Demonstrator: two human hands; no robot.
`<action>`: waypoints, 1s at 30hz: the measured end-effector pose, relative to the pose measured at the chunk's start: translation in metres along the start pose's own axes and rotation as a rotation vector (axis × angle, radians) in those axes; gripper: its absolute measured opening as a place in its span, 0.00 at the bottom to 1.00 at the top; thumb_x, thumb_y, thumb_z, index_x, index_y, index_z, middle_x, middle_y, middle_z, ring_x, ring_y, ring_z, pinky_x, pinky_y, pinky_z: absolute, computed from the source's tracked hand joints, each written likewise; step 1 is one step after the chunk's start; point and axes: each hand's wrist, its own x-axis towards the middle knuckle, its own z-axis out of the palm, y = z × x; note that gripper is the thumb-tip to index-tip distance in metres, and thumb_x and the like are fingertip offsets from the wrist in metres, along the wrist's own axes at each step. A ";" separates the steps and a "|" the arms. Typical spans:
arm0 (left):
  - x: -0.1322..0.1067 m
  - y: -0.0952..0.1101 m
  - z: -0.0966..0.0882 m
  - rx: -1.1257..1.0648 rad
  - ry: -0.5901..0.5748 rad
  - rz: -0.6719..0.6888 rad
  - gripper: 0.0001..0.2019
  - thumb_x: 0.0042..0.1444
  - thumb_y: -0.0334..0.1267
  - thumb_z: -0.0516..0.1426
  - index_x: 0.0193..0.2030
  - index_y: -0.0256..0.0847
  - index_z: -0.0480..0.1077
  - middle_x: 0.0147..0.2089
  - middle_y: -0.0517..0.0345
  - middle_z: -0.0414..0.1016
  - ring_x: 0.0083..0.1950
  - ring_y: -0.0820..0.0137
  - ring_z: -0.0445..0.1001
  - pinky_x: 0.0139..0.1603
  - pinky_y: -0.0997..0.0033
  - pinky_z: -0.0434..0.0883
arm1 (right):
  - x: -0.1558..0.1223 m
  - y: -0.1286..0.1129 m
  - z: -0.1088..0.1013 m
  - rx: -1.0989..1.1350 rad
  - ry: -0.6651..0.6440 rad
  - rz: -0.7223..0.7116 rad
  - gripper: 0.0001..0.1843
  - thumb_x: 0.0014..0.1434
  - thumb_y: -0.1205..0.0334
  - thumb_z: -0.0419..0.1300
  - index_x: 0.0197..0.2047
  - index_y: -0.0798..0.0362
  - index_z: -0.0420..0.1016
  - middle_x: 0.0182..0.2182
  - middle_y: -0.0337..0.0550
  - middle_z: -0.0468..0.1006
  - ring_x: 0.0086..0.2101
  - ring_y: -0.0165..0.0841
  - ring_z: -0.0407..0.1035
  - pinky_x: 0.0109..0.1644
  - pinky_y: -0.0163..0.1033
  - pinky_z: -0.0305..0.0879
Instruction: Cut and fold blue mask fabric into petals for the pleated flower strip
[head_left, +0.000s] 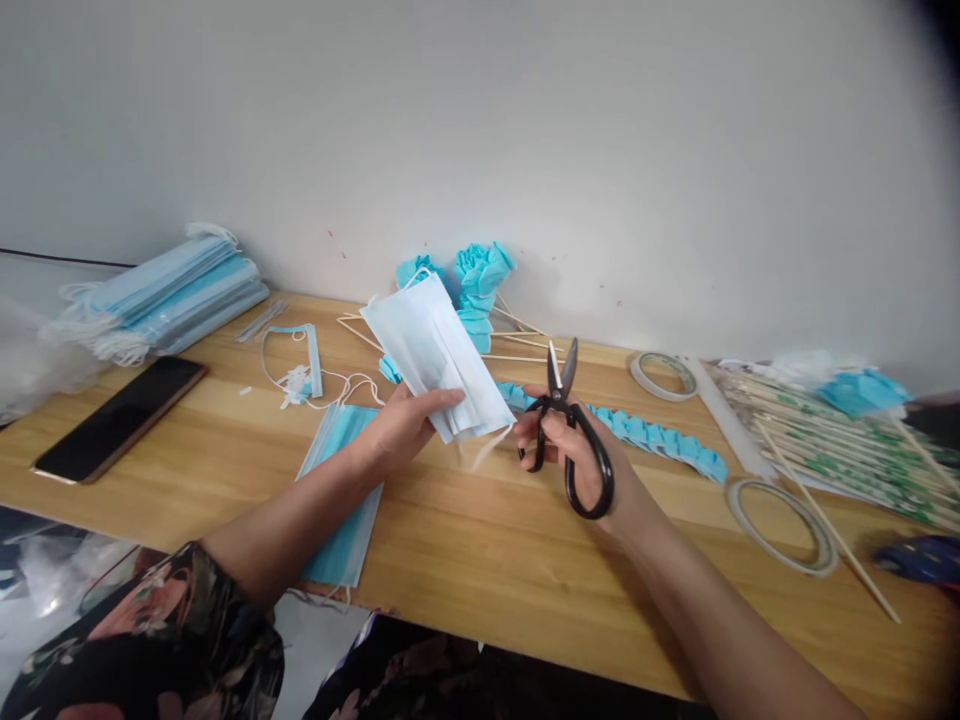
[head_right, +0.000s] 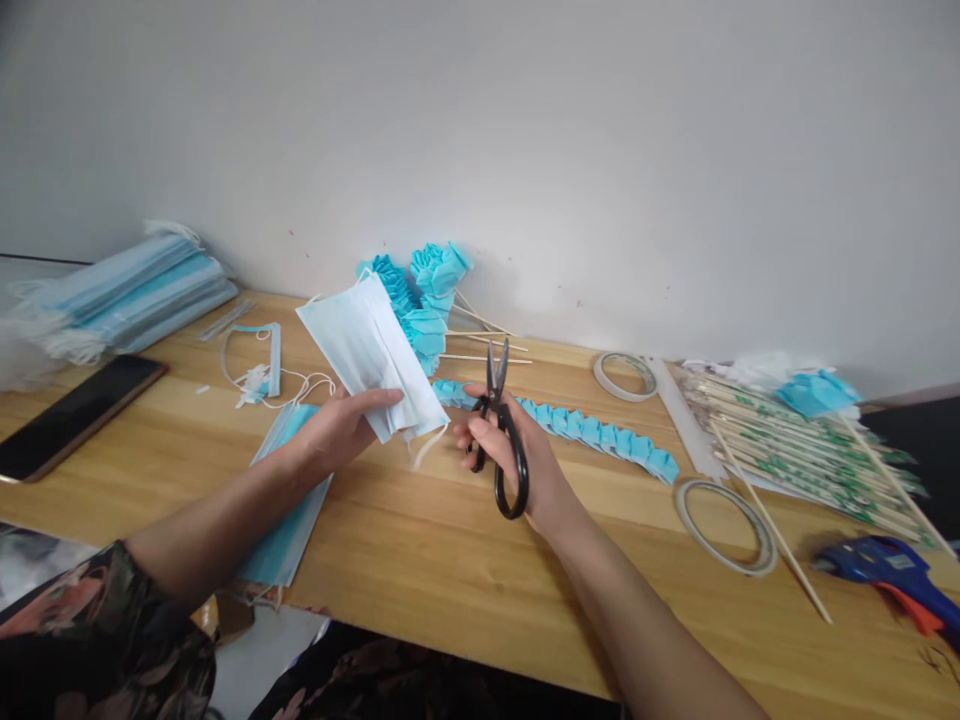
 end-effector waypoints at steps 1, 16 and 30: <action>0.000 0.001 0.000 -0.005 0.011 0.009 0.30 0.42 0.32 0.67 0.55 0.35 0.71 0.41 0.47 0.80 0.40 0.60 0.78 0.37 0.66 0.75 | 0.000 -0.002 -0.001 0.021 0.006 -0.003 0.22 0.61 0.50 0.61 0.55 0.50 0.68 0.33 0.42 0.76 0.31 0.34 0.71 0.31 0.38 0.69; 0.003 0.004 -0.002 -0.078 0.011 0.081 0.26 0.48 0.34 0.67 0.56 0.39 0.71 0.41 0.53 0.80 0.38 0.67 0.76 0.40 0.68 0.72 | -0.007 -0.008 0.004 -0.045 -0.368 0.303 0.33 0.57 0.38 0.60 0.54 0.57 0.71 0.32 0.47 0.78 0.24 0.30 0.70 0.23 0.34 0.66; 0.001 0.010 0.000 -0.098 -0.033 0.043 0.25 0.46 0.33 0.67 0.53 0.36 0.71 0.39 0.52 0.76 0.34 0.69 0.72 0.27 0.73 0.67 | -0.006 -0.008 -0.002 -0.124 -0.375 0.267 0.33 0.58 0.38 0.60 0.55 0.57 0.72 0.33 0.48 0.78 0.25 0.29 0.71 0.23 0.33 0.66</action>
